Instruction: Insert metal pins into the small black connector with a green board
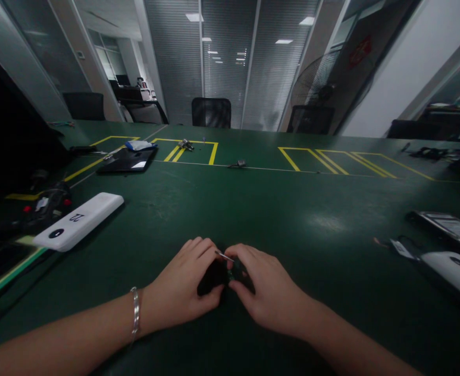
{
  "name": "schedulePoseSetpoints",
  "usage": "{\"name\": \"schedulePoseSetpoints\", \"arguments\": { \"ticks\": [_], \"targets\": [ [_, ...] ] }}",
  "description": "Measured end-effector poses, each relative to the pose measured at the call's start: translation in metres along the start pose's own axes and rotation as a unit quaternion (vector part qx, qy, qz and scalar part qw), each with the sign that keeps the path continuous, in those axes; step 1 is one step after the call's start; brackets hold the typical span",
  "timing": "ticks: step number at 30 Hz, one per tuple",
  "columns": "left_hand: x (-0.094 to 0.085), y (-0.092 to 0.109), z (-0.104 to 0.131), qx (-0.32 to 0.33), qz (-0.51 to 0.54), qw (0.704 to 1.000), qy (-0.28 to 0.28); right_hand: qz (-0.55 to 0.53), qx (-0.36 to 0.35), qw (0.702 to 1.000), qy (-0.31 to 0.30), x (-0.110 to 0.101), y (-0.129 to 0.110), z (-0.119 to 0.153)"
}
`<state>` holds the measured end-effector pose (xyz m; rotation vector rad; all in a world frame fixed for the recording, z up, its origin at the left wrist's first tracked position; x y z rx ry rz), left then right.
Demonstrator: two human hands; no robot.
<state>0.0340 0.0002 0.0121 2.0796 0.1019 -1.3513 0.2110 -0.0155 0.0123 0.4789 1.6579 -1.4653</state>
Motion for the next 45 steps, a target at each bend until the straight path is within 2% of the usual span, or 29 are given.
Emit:
{"name": "schedulePoseSetpoints", "arguments": {
  "ticks": [3,6,9,11,14,19,23,35,45],
  "targets": [
    [0.0,-0.003,0.0,-0.005,0.052,0.998,0.024,-0.013,0.008,1.0,0.004,0.001,0.002,-0.001],
    [-0.001,-0.008,0.001,-0.024,0.127,0.988,0.084,-0.043,0.014,0.999,0.027,0.003,0.005,-0.003],
    [-0.001,-0.014,0.002,-0.043,0.21,0.966,0.147,-0.094,0.031,0.993,0.06,0.005,0.009,-0.005],
    [0.001,-0.017,0.003,-0.049,0.281,0.945,0.16,-0.133,0.043,0.987,0.08,0.005,0.011,-0.006],
    [0.004,-0.019,0.002,-0.055,0.352,0.921,0.158,-0.184,0.04,0.977,0.1,0.005,0.012,-0.006],
    [0.007,-0.016,0.0,-0.043,0.376,0.913,0.152,-0.215,-0.004,0.968,0.132,0.003,0.006,-0.002],
    [0.008,-0.014,-0.002,-0.056,0.422,0.896,0.129,-0.223,-0.024,0.966,0.128,0.003,0.004,-0.001],
    [0.009,-0.011,0.0,-0.076,0.41,0.902,0.115,-0.197,-0.049,0.971,0.123,0.006,0.005,-0.001],
    [0.008,-0.011,0.0,-0.074,0.41,0.902,0.113,-0.135,-0.054,0.978,0.151,0.006,0.004,0.002]
  ]
}}
Point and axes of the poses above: each hand's wrist, its own z-axis away from the middle knuckle, its own x-axis out of the palm, y = z × x, the point moved 2 cm from there along -z, towards the middle knuckle, and after that the axes turned 14 degrees about x, right-handed, at the moved point
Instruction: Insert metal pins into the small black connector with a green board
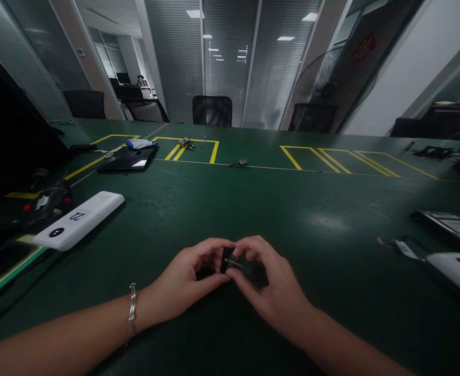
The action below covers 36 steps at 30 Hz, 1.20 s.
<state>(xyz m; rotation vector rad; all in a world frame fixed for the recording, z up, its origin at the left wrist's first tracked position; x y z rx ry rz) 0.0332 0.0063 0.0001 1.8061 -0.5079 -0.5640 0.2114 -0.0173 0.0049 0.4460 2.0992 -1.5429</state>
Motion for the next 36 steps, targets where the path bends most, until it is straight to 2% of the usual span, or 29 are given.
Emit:
{"name": "schedulePoseSetpoints", "arguments": {
  "ticks": [21,28,32,36],
  "targets": [
    [0.0004,0.0011,-0.0004,-0.007,0.003,1.0,0.003,0.011,-0.002,1.0,-0.009,0.0007,0.0019,-0.0019],
    [-0.0019,0.0037,-0.0015,-0.015,0.053,0.998,-0.011,0.031,-0.011,0.999,-0.02,0.0011,0.0004,-0.0027],
    [-0.0015,0.0039,-0.004,-0.036,0.073,0.997,0.005,0.051,-0.031,0.998,-0.024,0.0011,-0.0012,-0.0016],
    [0.0001,0.0041,-0.0054,-0.041,0.047,0.998,0.018,0.069,-0.048,0.996,-0.03,0.0015,-0.0027,-0.0002]
  ]
}}
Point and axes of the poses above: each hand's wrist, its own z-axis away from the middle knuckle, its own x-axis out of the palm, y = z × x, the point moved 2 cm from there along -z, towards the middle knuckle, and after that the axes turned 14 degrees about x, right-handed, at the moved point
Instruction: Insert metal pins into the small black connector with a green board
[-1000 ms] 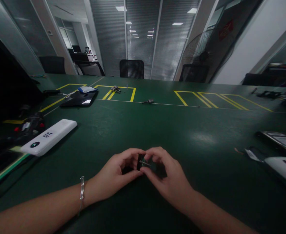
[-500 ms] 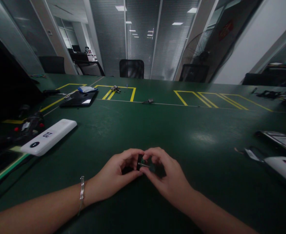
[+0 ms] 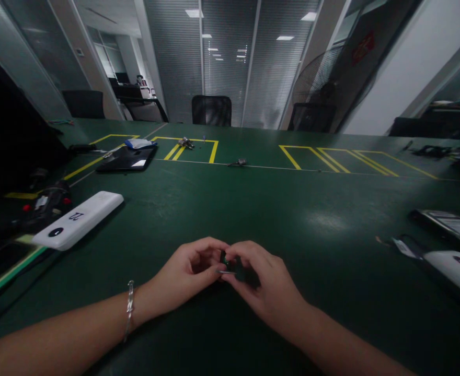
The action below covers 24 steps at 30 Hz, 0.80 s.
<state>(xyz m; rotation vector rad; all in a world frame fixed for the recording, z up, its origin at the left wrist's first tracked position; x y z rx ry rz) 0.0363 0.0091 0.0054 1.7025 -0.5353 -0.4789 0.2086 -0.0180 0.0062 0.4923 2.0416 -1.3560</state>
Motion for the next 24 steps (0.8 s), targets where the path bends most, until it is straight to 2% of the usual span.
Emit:
{"name": "schedulePoseSetpoints", "arguments": {
  "ticks": [4,10,14,24],
  "targets": [
    [-0.001,-0.002,0.001,0.011,-0.012,1.0,-0.002,-0.036,-0.004,0.999,0.011,-0.002,0.0,-0.001],
    [-0.001,-0.006,0.002,0.013,0.007,1.0,-0.004,-0.098,0.087,0.987,0.095,-0.007,0.011,-0.003],
    [0.0,-0.004,0.002,0.013,0.021,1.0,-0.001,-0.118,0.122,0.981,0.09,-0.006,0.016,-0.004],
    [0.0,-0.003,0.004,0.025,0.004,1.0,0.001,-0.146,0.138,0.978,0.063,-0.004,0.016,-0.005]
  ]
}}
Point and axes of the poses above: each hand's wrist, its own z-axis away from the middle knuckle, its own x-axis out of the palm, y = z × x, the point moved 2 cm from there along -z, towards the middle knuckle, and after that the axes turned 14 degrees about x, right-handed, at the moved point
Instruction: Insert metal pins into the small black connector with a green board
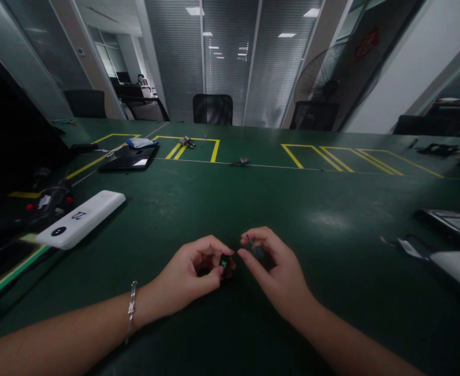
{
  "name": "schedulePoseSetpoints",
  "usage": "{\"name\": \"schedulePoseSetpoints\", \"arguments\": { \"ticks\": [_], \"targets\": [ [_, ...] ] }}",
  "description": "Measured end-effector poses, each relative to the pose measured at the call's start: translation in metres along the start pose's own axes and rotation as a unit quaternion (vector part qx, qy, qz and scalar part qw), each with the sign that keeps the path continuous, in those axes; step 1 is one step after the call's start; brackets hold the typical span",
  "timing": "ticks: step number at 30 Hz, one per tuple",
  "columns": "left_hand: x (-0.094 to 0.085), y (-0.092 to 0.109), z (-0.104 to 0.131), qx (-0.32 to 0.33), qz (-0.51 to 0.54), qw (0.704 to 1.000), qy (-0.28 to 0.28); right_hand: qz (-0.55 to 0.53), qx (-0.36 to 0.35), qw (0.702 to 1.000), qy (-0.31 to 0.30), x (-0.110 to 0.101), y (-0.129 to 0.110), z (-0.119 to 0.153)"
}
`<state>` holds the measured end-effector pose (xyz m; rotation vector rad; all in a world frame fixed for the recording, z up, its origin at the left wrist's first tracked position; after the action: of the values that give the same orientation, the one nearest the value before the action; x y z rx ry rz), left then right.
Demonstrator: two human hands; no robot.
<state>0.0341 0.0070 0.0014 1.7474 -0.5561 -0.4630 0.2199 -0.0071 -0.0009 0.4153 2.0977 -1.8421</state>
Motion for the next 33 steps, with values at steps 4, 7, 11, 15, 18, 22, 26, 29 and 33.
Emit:
{"name": "schedulePoseSetpoints", "arguments": {
  "ticks": [4,7,11,15,18,22,26,29,33],
  "targets": [
    [-0.001,-0.001,0.001,0.002,-0.013,1.0,0.005,0.006,-0.003,1.0,-0.003,-0.001,-0.001,0.0],
    [-0.003,-0.002,0.001,0.002,-0.011,1.0,0.011,0.011,-0.018,1.0,0.004,-0.002,-0.003,-0.001],
    [-0.004,-0.002,0.0,0.008,-0.001,1.0,0.014,0.021,-0.037,0.999,0.001,-0.001,-0.006,-0.002],
    [-0.006,0.001,-0.002,0.012,-0.028,0.999,0.013,0.024,-0.036,0.999,-0.025,-0.002,-0.009,-0.002],
    [-0.007,0.003,-0.003,0.009,-0.025,1.0,0.009,0.037,-0.026,0.998,-0.05,-0.003,-0.012,-0.002],
    [-0.01,0.006,-0.003,0.026,-0.074,0.997,0.015,0.08,-0.027,0.995,-0.058,-0.003,-0.015,0.0],
    [-0.012,0.006,-0.002,0.044,-0.099,0.994,0.01,0.143,-0.034,0.988,-0.052,-0.001,-0.015,-0.001],
    [-0.012,0.003,-0.002,0.029,-0.058,0.998,0.019,0.168,-0.036,0.984,-0.047,0.001,-0.015,-0.002],
    [-0.012,0.002,-0.001,0.019,-0.034,0.999,0.038,0.182,-0.039,0.981,-0.047,0.002,-0.014,-0.002]
  ]
}}
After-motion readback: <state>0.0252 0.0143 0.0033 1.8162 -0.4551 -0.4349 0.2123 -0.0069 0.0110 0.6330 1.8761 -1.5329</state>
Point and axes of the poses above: each hand's wrist, its own z-axis away from the middle knuckle, its own x-axis out of the palm, y = z × x, the point moved 2 cm from there along -z, towards the middle knuckle, and after that the axes turned 14 degrees about x, right-handed, at the moved point
